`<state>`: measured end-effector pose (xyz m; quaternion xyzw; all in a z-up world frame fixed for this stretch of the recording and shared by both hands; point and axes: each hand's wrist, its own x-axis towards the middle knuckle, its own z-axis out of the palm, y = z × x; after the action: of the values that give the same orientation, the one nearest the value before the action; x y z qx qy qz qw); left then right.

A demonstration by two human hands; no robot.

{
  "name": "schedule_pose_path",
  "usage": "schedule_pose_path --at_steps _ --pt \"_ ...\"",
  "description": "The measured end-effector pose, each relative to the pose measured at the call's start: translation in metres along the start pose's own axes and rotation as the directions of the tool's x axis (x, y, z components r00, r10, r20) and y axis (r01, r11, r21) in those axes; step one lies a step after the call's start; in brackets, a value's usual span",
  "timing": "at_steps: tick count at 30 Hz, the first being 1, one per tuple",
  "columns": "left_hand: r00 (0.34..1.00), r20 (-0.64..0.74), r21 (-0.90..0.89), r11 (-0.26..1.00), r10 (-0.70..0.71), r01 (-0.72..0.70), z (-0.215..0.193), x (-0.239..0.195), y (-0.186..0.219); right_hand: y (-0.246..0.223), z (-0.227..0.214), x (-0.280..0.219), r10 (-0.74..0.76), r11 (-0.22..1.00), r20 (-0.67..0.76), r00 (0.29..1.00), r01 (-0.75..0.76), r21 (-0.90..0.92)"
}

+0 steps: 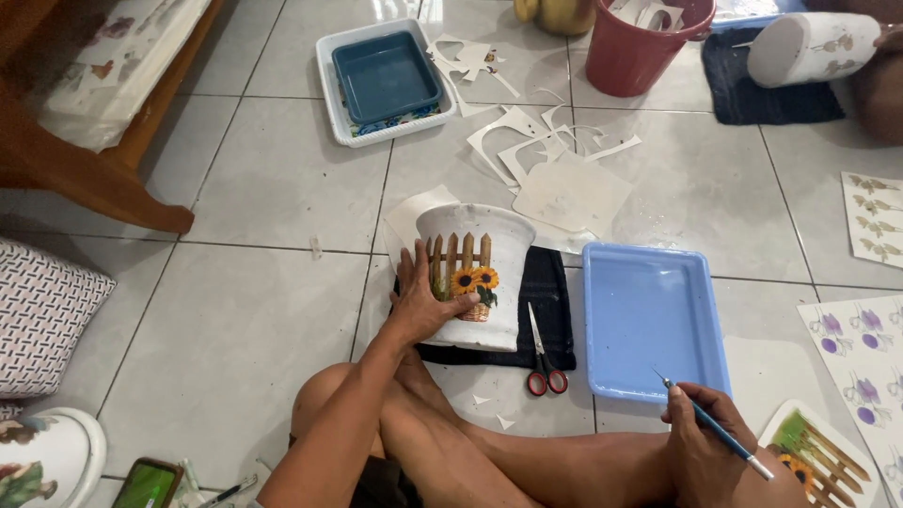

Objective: The person applies a water-slide decal featuring a fence and sunflowers onto a white ceramic vase. They smooth the decal with a brush, then use a small tool to press the edges and remove air bubbles. The person rotates the vase to work on different sections of the design.

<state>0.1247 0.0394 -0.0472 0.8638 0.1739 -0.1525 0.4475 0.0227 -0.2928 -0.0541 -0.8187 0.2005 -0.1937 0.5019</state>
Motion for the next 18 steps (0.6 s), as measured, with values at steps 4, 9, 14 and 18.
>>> schedule_pose_path --at_steps 4,9,14,18 --pt "0.999 0.021 -0.111 0.993 0.035 -0.033 -0.003 -0.005 -0.003 0.010 0.002 0.001 -0.005 0.999 -0.013 1.000 0.005 -0.042" --pt "0.997 0.070 -0.112 0.994 0.021 -0.013 -0.003 -0.021 0.004 0.005 0.001 -0.001 -0.037 0.998 0.029 0.999 0.038 -0.046" --pt "0.995 0.093 -0.181 0.984 0.022 -0.005 -0.003 -0.027 0.002 0.007 0.002 -0.001 -0.073 0.995 0.033 0.997 0.075 -0.058" --pt "1.000 -0.008 -0.156 0.988 -0.011 0.010 0.006 -0.032 0.006 0.019 0.003 0.002 -0.180 0.983 0.075 0.981 0.177 0.042"
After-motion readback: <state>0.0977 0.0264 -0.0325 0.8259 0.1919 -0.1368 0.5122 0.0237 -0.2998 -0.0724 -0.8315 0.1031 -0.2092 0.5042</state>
